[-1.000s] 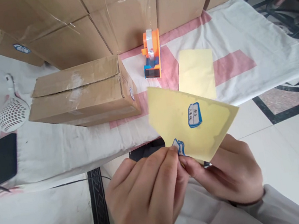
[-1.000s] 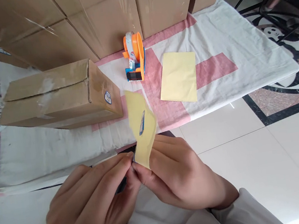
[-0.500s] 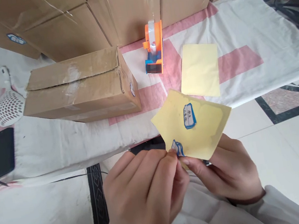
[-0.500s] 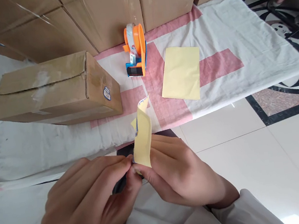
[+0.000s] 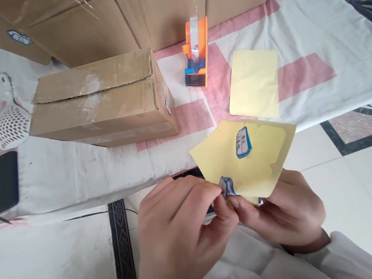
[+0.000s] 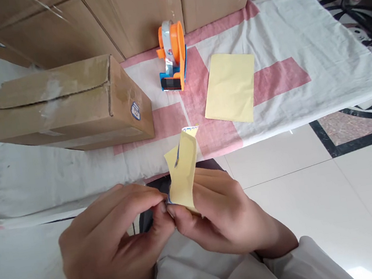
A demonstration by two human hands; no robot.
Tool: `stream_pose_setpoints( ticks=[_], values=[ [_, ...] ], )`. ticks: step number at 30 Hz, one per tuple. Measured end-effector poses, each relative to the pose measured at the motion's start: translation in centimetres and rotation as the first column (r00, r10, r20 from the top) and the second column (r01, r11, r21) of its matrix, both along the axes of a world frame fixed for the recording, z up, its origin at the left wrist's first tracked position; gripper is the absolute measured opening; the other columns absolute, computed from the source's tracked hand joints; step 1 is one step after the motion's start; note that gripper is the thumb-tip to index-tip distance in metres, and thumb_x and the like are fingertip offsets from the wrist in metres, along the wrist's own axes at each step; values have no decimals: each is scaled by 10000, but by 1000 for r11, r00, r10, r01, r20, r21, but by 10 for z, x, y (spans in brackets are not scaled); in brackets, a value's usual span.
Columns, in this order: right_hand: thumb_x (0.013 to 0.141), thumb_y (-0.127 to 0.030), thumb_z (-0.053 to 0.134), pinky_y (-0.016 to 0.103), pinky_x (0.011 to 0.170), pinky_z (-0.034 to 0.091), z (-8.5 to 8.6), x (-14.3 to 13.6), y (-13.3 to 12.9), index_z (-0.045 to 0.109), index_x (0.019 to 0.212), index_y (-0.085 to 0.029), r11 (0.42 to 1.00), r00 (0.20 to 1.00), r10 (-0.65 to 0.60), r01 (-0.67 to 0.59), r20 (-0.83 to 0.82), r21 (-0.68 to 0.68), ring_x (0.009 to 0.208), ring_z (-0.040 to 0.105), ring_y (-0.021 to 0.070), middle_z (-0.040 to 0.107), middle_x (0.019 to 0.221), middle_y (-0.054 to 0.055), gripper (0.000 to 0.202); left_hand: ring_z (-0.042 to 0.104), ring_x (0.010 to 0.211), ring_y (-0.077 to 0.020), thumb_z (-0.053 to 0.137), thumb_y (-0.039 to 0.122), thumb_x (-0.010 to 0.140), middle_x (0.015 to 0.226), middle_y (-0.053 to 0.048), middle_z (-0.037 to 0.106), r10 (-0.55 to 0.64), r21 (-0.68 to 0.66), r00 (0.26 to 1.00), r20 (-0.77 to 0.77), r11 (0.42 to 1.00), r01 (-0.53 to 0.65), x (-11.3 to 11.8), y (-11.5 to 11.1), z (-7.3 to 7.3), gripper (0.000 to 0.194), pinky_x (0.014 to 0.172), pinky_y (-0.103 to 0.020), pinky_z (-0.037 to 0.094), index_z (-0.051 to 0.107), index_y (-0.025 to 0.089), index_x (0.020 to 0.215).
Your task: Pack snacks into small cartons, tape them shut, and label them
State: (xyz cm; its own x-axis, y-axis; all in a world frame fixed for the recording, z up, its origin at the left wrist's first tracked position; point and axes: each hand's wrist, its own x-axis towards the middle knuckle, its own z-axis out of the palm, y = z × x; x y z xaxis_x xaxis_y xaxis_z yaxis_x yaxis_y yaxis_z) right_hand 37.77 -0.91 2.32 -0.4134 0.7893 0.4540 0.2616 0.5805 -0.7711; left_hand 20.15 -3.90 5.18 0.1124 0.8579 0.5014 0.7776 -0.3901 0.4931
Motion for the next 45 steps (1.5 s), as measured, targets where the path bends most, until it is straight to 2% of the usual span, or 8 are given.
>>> stream_pose_setpoints(
  ticks=[6,13,17,25,30,35,40,45],
  values=[
    [885,-87,653,298,552,524,1,-4,5,616,838,-260,998,994,-1,-5,-107,-56,563,584,159,614,646,-21,184,548,535,-87,604,135,904,637,69,624,38,-122,988,149,992,-20,3,3,-1,144,568,-272,475,582,243,810],
    [843,-104,711,275,557,511,-17,-16,5,684,847,-239,992,953,-103,78,-287,-95,602,633,154,689,711,-1,138,554,576,-65,590,48,851,673,67,614,65,-206,947,315,979,2,3,4,-3,178,534,-208,461,593,221,811],
    [853,-141,721,281,547,514,-22,-22,4,706,849,-250,986,942,-160,137,-294,-99,591,622,164,691,693,0,110,592,623,-81,597,42,858,700,56,625,87,-240,929,359,971,2,1,3,-7,185,548,-211,473,605,225,829],
    [873,-162,710,272,538,504,-27,-26,7,708,825,-245,979,931,-197,170,-308,-112,572,615,158,680,664,-6,96,539,601,-72,589,68,891,674,62,571,135,-263,884,447,965,-14,1,5,-12,172,540,-209,441,603,220,813],
    [843,-80,694,236,531,485,-28,-28,10,690,861,-236,988,919,-155,133,-362,-83,547,579,122,664,686,-31,157,479,572,-68,587,94,885,647,63,549,276,-334,832,482,935,-117,6,6,-9,173,524,-227,381,589,214,760],
    [835,-76,702,226,499,453,-30,-29,12,667,805,-234,988,919,-151,133,-363,-76,514,536,111,602,628,-45,164,464,547,-63,590,103,872,626,70,555,276,-337,814,511,936,-105,3,6,-11,161,517,-228,361,599,215,757],
    [830,-58,689,225,530,501,-30,-32,11,700,871,-240,988,908,-149,120,-393,-99,533,580,119,654,677,-37,187,545,577,-93,591,140,870,634,43,588,308,-367,770,559,924,-104,1,7,-15,151,515,-241,388,612,212,738],
    [831,-47,689,218,562,527,-30,-35,11,707,868,-236,988,898,-144,107,-417,-111,558,613,120,679,705,-31,193,533,568,-92,585,137,866,622,52,573,324,-357,750,577,926,-125,-1,8,-17,149,516,-238,386,621,218,746]
  ],
)
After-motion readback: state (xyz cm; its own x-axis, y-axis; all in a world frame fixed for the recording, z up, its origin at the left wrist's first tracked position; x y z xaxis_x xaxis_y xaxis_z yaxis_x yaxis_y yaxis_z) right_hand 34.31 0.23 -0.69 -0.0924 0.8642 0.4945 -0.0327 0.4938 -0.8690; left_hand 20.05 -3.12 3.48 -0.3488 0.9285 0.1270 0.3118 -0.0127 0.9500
